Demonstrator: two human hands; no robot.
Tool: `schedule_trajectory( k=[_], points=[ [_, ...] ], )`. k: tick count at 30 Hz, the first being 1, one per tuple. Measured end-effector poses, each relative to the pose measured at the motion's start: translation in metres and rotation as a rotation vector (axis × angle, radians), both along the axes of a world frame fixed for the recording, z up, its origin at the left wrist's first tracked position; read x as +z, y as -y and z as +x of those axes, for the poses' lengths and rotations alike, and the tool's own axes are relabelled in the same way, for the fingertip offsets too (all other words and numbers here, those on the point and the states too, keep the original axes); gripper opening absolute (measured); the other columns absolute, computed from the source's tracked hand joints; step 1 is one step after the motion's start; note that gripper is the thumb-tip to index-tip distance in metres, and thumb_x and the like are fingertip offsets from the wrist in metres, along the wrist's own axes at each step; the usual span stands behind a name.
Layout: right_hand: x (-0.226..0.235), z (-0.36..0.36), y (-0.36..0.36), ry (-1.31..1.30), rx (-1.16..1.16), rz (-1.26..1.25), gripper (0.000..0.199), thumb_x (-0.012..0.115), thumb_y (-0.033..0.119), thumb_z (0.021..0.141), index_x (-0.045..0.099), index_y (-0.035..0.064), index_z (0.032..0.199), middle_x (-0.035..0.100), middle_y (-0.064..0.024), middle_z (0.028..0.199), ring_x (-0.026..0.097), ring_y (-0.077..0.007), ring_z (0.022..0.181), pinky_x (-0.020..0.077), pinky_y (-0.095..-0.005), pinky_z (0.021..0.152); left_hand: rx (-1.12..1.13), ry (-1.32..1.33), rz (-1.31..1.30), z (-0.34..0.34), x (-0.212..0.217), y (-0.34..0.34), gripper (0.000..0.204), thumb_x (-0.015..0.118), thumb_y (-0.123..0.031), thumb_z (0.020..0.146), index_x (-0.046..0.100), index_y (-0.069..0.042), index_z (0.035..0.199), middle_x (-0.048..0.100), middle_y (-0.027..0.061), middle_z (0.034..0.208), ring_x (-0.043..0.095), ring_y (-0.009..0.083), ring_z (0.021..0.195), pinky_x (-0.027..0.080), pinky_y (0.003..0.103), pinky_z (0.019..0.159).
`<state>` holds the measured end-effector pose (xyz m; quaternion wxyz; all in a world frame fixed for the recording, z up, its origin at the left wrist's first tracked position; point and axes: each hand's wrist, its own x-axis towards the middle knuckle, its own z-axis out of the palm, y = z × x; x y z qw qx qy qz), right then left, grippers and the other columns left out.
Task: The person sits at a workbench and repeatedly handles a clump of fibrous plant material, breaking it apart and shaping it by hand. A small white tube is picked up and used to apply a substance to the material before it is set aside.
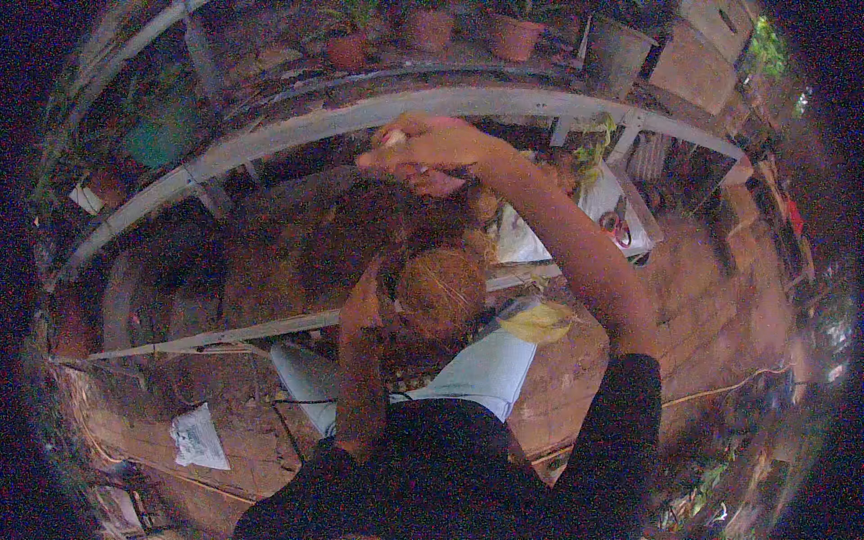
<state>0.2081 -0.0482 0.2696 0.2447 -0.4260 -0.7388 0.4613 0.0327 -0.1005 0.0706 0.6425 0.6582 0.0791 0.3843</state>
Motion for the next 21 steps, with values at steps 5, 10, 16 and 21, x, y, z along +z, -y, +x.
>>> schedule_trajectory(
  k=[5, 10, 16, 21],
  points=[
    [-0.019, 0.032, -0.003, -0.170, -0.205, -0.019, 0.029, 0.068, 0.036, 0.085, 0.059, 0.0091, 0.089, 0.052, 0.0029, 0.067, 0.048, -0.0063, 0.056, 0.0376, -0.0215, 0.047, 0.003, 0.161, -0.208, 0.012, -0.007, -0.004, 0.095, 0.084, -0.025, 0.061, 0.035, -0.002, 0.138, 0.045, 0.0102, 0.134, 0.046, 0.0235, 0.122, 0.040, 0.038, 0.101],
    [-0.103, 0.069, 0.007, -0.335, -0.527, 0.070, 0.039, 0.071, 0.036, 0.082, 0.061, 0.0078, 0.106, 0.059, -0.0039, 0.095, 0.057, -0.0131, 0.083, 0.0473, -0.0268, 0.069, 0.076, 0.487, -0.519, 0.014, -0.012, -0.012, 0.087, 0.082, -0.025, 0.065, 0.037, -0.002, 0.136, 0.047, 0.0094, 0.132, 0.048, 0.0226, 0.120, 0.043, 0.038, 0.098],
    [-0.085, 0.048, 0.078, -0.108, -0.596, 0.210, 0.007, 0.064, 0.015, 0.087, 0.065, 0.0082, 0.085, 0.063, 0.0015, 0.078, 0.058, -0.0111, 0.077, 0.0459, -0.0268, 0.067, 0.073, 0.691, -0.678, 0.009, -0.002, -0.029, 0.078, 0.079, -0.024, 0.071, 0.039, -0.003, 0.134, 0.050, 0.0085, 0.129, 0.051, 0.0214, 0.117, 0.047, 0.037, 0.094],
    [-0.072, 0.025, 0.101, 0.296, -0.463, 0.860, 0.020, 0.068, 0.014, 0.080, 0.060, 0.0037, 0.096, 0.059, -0.0057, 0.074, 0.059, -0.0199, 0.064, 0.0476, -0.0307, 0.054, 0.141, 0.762, -0.684, 0.008, -0.002, -0.025, 0.070, 0.076, -0.023, 0.076, 0.041, -0.003, 0.133, 0.052, 0.0078, 0.127, 0.053, 0.0205, 0.114, 0.050, 0.037, 0.091]
  ],
)
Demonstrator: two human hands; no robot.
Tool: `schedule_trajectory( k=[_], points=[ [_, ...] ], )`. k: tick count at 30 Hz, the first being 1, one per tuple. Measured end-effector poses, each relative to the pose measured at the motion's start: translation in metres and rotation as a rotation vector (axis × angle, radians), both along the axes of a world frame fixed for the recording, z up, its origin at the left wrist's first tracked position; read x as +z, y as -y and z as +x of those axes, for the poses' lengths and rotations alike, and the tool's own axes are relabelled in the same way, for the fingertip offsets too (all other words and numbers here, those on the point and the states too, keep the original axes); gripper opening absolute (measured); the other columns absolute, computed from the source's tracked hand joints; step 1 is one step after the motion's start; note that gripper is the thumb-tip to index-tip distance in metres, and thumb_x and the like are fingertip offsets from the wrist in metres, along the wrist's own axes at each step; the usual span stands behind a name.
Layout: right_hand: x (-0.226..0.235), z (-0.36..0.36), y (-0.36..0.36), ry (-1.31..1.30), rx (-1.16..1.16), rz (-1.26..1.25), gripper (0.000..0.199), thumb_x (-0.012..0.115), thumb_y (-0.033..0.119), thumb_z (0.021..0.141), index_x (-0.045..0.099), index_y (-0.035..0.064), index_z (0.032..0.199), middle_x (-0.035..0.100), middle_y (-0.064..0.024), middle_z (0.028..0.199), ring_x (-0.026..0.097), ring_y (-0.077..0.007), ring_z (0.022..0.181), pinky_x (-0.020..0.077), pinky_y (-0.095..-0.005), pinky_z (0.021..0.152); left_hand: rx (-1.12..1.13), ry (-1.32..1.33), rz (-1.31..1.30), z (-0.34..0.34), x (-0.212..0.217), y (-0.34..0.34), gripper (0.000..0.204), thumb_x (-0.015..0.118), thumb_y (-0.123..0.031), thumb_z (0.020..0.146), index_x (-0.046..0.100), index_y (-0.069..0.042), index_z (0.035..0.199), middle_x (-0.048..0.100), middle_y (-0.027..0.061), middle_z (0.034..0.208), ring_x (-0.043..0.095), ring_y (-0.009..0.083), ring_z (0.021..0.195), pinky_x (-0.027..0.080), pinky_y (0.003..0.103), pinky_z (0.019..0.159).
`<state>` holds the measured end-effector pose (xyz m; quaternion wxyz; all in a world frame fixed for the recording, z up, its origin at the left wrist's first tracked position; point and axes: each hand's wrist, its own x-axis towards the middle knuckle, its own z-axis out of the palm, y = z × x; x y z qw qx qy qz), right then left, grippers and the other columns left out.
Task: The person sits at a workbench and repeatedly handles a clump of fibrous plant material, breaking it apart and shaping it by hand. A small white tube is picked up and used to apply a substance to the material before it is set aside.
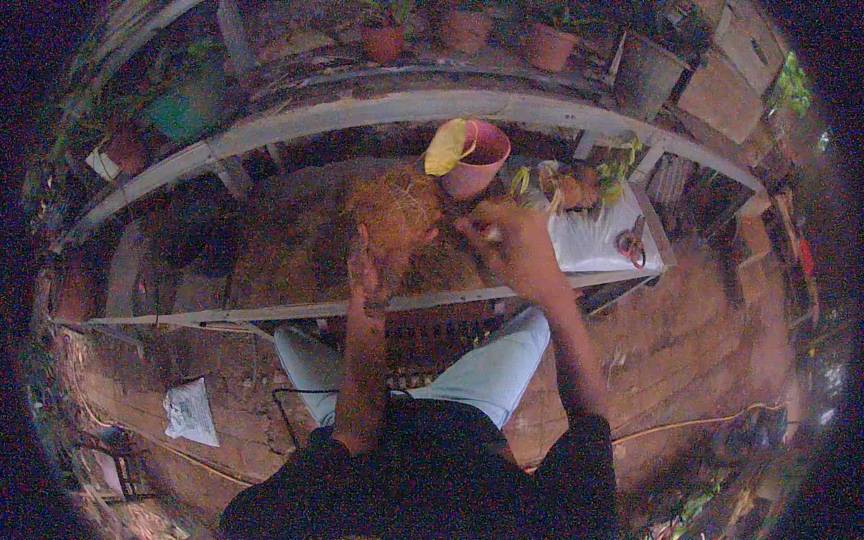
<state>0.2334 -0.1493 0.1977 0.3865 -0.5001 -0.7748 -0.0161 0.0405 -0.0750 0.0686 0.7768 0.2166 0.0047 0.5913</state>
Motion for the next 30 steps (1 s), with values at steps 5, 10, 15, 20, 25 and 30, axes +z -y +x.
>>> schedule_trajectory(
  k=[5, 10, 15, 20, 25, 30],
  points=[
    [0.006, -0.031, 0.027, 0.501, -0.101, 0.015, 0.024, 0.066, 0.009, 0.076, 0.055, 0.0029, 0.097, 0.057, -0.0099, 0.081, 0.060, -0.0304, 0.068, 0.0491, -0.0386, 0.057, 0.187, -0.255, 0.160, -0.002, -0.039, -0.015, 0.060, 0.073, -0.021, 0.080, 0.045, -0.002, 0.129, 0.054, 0.0078, 0.124, 0.055, 0.0199, 0.111, 0.052, 0.036, 0.088],
    [0.020, -0.038, 0.028, 0.712, -0.074, 0.035, 0.019, 0.061, 0.011, 0.075, 0.054, 0.0035, 0.091, 0.055, -0.0087, 0.077, 0.060, -0.0260, 0.065, 0.0479, -0.0379, 0.056, 0.230, -0.611, 0.192, 0.006, 0.026, -0.008, 0.064, 0.078, -0.013, 0.074, 0.046, -0.001, 0.128, 0.055, 0.0103, 0.122, 0.055, 0.0208, 0.110, 0.048, 0.035, 0.094],
    [0.030, -0.052, 0.040, 0.971, -0.064, 0.076, 0.017, 0.057, 0.015, 0.075, 0.060, 0.0051, 0.089, 0.058, -0.0056, 0.073, 0.061, -0.0192, 0.066, 0.0474, -0.0336, 0.053, 0.312, -0.718, 0.217, 0.011, 0.042, 0.004, 0.065, 0.083, -0.014, 0.069, 0.051, -0.003, 0.125, 0.058, 0.0082, 0.118, 0.056, 0.0186, 0.108, 0.046, 0.033, 0.095],
    [0.064, -0.053, 0.035, 0.978, 0.066, -0.005, 0.015, 0.060, 0.017, 0.074, 0.062, 0.0066, 0.085, 0.062, -0.0067, 0.074, 0.063, -0.0212, 0.067, 0.0496, -0.0348, 0.057, 0.337, -0.810, 0.318, 0.009, 0.050, 0.009, 0.063, 0.084, -0.014, 0.068, 0.054, -0.003, 0.122, 0.060, 0.0064, 0.116, 0.056, 0.0169, 0.106, 0.046, 0.032, 0.093],
    [0.101, -0.031, -0.020, 0.952, 0.235, -0.233, 0.019, 0.062, 0.021, 0.080, 0.059, 0.0031, 0.086, 0.062, -0.0139, 0.080, 0.061, -0.0349, 0.073, 0.0485, -0.0417, 0.065, 0.273, -0.829, 0.474, 0.006, 0.049, 0.003, 0.066, 0.085, -0.012, 0.065, 0.054, -0.002, 0.121, 0.060, 0.0064, 0.116, 0.057, 0.0152, 0.105, 0.047, 0.031, 0.092],
    [0.117, -0.037, -0.039, 0.844, 0.437, -0.376, 0.018, 0.066, 0.016, 0.076, 0.061, 0.0010, 0.085, 0.064, -0.0140, 0.083, 0.062, -0.0324, 0.083, 0.0490, -0.0397, 0.074, 0.199, -0.850, 0.450, 0.003, 0.064, 0.023, 0.071, 0.087, -0.013, 0.061, 0.053, 0.000, 0.122, 0.060, 0.0079, 0.117, 0.057, 0.0155, 0.106, 0.046, 0.031, 0.094]
  ],
)
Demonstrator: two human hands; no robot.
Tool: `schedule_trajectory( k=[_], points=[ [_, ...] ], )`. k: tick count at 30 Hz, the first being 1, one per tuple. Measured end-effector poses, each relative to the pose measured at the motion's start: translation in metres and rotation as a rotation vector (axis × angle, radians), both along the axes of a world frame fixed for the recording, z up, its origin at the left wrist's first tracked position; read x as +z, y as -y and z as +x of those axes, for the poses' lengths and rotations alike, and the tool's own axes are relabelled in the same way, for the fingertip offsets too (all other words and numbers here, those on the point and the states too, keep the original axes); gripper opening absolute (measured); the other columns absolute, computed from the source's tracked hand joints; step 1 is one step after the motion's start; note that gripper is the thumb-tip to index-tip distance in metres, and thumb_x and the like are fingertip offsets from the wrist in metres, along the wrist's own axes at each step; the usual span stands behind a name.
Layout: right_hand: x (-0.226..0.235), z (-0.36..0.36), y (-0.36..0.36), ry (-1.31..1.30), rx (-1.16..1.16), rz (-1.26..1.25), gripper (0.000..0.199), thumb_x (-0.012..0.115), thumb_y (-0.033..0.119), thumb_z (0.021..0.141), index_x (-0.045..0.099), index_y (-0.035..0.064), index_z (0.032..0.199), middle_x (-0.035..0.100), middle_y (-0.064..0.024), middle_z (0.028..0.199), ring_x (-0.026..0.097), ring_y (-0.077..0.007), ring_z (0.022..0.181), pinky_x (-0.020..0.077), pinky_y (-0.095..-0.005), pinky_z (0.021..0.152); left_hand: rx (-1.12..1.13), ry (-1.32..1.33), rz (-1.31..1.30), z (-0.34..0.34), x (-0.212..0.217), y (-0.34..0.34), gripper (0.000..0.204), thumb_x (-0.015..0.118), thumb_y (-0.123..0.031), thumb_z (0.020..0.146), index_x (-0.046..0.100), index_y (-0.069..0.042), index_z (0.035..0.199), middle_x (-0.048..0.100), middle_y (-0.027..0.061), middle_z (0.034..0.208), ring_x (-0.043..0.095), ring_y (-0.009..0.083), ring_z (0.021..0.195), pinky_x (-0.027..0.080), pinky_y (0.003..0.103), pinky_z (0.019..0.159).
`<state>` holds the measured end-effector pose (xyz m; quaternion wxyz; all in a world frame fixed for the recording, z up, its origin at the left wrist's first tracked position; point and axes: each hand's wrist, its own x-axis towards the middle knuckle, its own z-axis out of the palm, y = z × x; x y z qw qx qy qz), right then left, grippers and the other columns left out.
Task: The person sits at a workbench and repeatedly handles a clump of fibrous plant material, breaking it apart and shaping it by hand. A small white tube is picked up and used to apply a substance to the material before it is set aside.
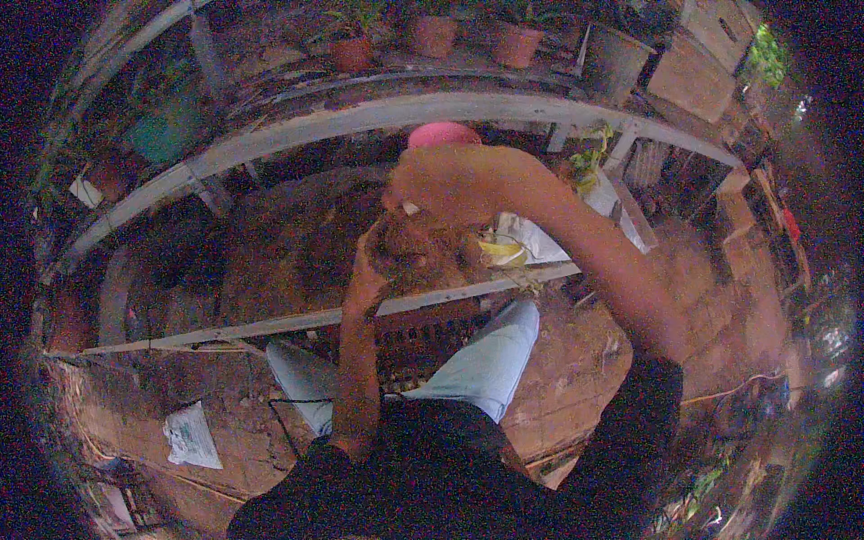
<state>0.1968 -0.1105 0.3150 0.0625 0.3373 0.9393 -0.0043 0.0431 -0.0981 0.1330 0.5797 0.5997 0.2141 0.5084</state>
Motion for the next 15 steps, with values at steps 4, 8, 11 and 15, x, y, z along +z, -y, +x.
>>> schedule_trajectory(
  k=[4, 8, 11, 15],
  points=[
    [-0.015, 0.015, -0.032, -0.263, -0.014, -0.091, 0.016, 0.067, 0.016, 0.078, 0.064, 0.0020, 0.084, 0.063, -0.0112, 0.078, 0.061, -0.0254, 0.080, 0.0479, -0.0358, 0.072, -0.034, -0.096, 0.254, -0.004, 0.006, 0.002, 0.080, 0.090, -0.017, 0.057, 0.050, 0.001, 0.124, 0.059, 0.0098, 0.118, 0.056, 0.0172, 0.107, 0.044, 0.033, 0.097],
    [-0.031, 0.023, -0.046, -0.477, -0.025, -0.191, 0.018, 0.067, 0.020, 0.083, 0.065, 0.0020, 0.079, 0.061, -0.0041, 0.074, 0.057, -0.0128, 0.070, 0.0456, -0.0291, 0.061, -0.016, -0.087, 0.195, -0.008, -0.001, 0.004, 0.088, 0.091, -0.020, 0.054, 0.046, 0.002, 0.127, 0.055, 0.0103, 0.122, 0.054, 0.0181, 0.110, 0.042, 0.033, 0.099],
    [-0.038, 0.024, -0.049, -0.594, -0.381, -0.621, 0.020, 0.067, 0.024, 0.085, 0.066, 0.0041, 0.082, 0.059, 0.0002, 0.074, 0.051, -0.0066, 0.061, 0.0407, -0.0243, 0.051, -0.235, -0.021, 0.033, -0.017, 0.011, 0.000, 0.092, 0.091, -0.021, 0.055, 0.044, 0.002, 0.130, 0.053, 0.0107, 0.125, 0.051, 0.0182, 0.114, 0.041, 0.034, 0.100],
    [-0.068, 0.037, -0.052, -0.940, -0.598, -0.732, 0.019, 0.067, 0.025, 0.085, 0.064, 0.0067, 0.091, 0.058, 0.0018, 0.077, 0.048, -0.0047, 0.056, 0.0364, -0.0213, 0.045, -0.264, 0.189, -0.129, -0.017, -0.005, 0.004, 0.091, 0.088, -0.022, 0.058, 0.041, 0.000, 0.133, 0.050, 0.0109, 0.129, 0.049, 0.0184, 0.118, 0.041, 0.034, 0.101]
  ],
)
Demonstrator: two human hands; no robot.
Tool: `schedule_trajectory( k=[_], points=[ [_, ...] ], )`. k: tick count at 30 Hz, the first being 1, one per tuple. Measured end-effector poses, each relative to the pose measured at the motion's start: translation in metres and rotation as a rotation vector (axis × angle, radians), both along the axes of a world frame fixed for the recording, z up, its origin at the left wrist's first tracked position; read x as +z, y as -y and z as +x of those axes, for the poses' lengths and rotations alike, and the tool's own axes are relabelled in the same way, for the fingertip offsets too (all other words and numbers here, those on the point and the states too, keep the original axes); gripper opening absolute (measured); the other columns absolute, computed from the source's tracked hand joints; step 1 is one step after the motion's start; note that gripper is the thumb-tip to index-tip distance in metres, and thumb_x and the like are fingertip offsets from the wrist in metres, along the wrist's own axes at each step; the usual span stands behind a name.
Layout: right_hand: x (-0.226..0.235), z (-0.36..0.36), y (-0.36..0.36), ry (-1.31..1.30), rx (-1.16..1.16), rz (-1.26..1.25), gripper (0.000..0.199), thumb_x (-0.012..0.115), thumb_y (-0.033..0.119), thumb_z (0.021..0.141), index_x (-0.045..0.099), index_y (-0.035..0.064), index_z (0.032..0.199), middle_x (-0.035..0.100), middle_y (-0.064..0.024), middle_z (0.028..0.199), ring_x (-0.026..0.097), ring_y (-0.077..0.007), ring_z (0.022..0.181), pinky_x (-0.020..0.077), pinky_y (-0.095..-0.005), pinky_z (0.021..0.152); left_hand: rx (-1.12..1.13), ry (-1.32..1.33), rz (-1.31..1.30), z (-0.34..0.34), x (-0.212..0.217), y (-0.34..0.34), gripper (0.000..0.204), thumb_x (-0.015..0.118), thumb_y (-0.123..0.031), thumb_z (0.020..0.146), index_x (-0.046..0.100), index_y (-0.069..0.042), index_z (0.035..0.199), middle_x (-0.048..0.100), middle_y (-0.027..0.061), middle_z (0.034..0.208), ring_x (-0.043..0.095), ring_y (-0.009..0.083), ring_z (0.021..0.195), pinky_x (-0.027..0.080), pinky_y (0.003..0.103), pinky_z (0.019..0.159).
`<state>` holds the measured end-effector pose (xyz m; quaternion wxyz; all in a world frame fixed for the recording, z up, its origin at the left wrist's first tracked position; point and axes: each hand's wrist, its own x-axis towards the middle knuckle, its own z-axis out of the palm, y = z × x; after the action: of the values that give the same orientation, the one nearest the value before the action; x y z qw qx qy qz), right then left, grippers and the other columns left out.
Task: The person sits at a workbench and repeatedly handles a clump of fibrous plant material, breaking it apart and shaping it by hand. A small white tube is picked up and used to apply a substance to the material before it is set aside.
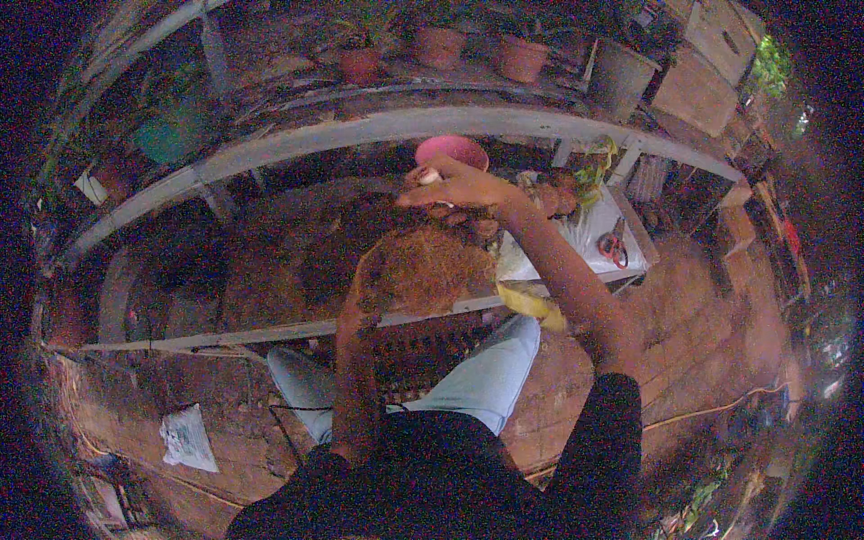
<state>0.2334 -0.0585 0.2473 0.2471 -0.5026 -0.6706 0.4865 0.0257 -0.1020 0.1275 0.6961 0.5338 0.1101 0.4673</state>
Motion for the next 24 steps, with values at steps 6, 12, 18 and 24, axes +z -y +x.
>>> schedule_trajectory(
  k=[6, 12, 18, 24],
  points=[
    [-0.090, 0.036, 0.012, -0.597, -0.282, 0.029, 0.027, 0.067, 0.026, 0.085, 0.059, 0.0102, 0.105, 0.058, -0.0023, 0.085, 0.055, -0.0125, 0.066, 0.0459, -0.0275, 0.054, 0.184, 0.268, -0.162, 0.003, -0.056, -0.002, 0.075, 0.076, -0.026, 0.073, 0.041, -0.006, 0.136, 0.046, 0.0105, 0.134, 0.047, 0.0204, 0.121, 0.039, 0.034, 0.102],
    [-0.152, 0.026, 0.050, -0.330, -0.277, 0.452, 0.013, 0.066, 0.017, 0.085, 0.059, 0.0064, 0.088, 0.061, -0.0083, 0.095, 0.059, -0.0187, 0.074, 0.0484, -0.0317, 0.060, 0.241, 0.318, -0.155, 0.009, -0.086, -0.033, 0.060, 0.064, -0.030, 0.087, 0.040, -0.011, 0.138, 0.042, 0.0102, 0.139, 0.045, 0.0223, 0.123, 0.038, 0.034, 0.104],
    [-0.076, -0.017, 0.089, 0.177, -0.245, 0.657, 0.015, 0.068, 0.010, 0.082, 0.057, 0.0012, 0.076, 0.060, -0.0100, 0.076, 0.055, -0.0144, 0.064, 0.0421, -0.0296, 0.054, 0.123, 0.536, -0.530, 0.027, -0.143, -0.069, 0.052, 0.065, -0.031, 0.086, 0.047, -0.011, 0.131, 0.050, 0.0089, 0.132, 0.051, 0.0234, 0.117, 0.040, 0.037, 0.102],
    [-0.076, -0.022, 0.115, 0.372, -0.261, 0.894, 0.017, 0.069, 0.008, 0.079, 0.054, 0.0023, 0.072, 0.057, -0.0095, 0.070, 0.054, -0.0255, 0.059, 0.0405, -0.0355, 0.052, 0.415, -0.037, -0.346, 0.019, -0.092, -0.052, 0.052, 0.068, -0.022, 0.083, 0.048, -0.013, 0.129, 0.053, 0.0062, 0.128, 0.054, 0.0229, 0.114, 0.046, 0.036, 0.096]
  ],
)
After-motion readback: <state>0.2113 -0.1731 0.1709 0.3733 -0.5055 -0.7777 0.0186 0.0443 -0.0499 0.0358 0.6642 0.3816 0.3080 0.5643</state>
